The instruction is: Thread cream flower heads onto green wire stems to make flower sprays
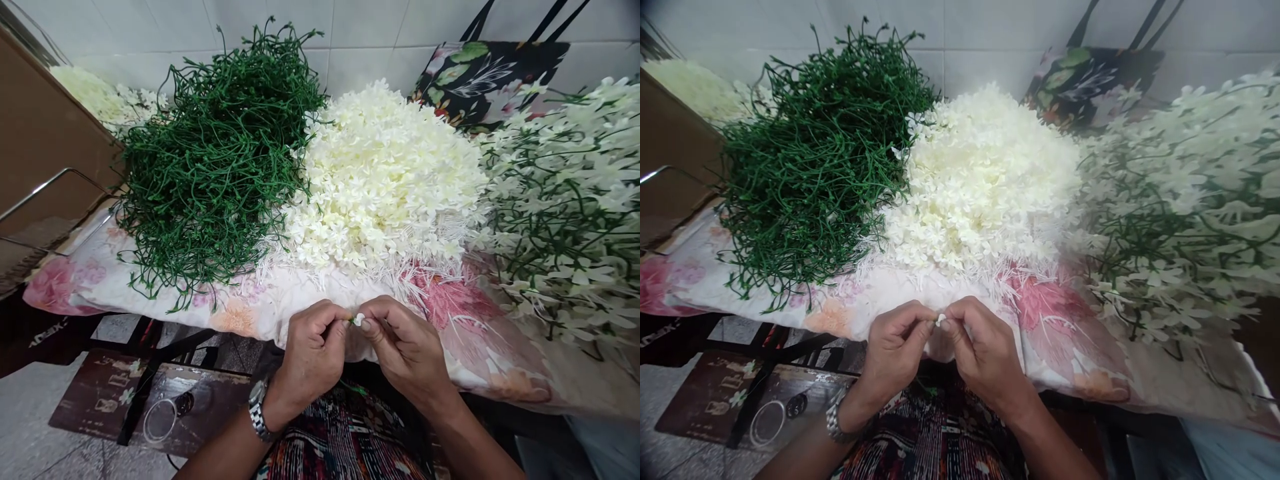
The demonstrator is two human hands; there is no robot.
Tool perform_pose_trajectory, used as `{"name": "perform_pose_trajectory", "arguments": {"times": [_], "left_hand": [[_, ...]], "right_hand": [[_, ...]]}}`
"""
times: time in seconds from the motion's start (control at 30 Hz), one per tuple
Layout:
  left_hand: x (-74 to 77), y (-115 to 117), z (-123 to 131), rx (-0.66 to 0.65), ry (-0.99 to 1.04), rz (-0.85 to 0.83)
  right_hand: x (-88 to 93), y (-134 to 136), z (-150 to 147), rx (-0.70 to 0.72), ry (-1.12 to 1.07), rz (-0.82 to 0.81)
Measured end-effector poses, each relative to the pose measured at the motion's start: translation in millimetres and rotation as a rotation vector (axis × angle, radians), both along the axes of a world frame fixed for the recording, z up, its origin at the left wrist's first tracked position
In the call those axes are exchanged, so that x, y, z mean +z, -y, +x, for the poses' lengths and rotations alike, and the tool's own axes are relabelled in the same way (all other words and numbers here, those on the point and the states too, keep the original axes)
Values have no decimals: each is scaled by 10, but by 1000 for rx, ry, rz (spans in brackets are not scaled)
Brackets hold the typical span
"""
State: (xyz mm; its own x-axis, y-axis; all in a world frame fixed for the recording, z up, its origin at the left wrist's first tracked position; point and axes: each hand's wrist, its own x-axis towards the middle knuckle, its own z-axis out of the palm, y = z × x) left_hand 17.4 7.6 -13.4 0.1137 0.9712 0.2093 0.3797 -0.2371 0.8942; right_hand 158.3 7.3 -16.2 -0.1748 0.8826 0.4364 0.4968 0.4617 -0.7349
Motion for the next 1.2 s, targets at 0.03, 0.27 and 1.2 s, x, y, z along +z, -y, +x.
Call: {"name": "perform_pose_trajectory", "arguments": {"times": [0.03,0.27,1.2], "left_hand": [[1,-1,3,2,-8,2],[13,-7,35,22,-74,12],[59,-20,3,51,283,-271]], "right_hand": [[-2,-2,0,-1,3,-7],[-19,-1,-11,-27,17,13],[119,21,87,26,15,3]]}}
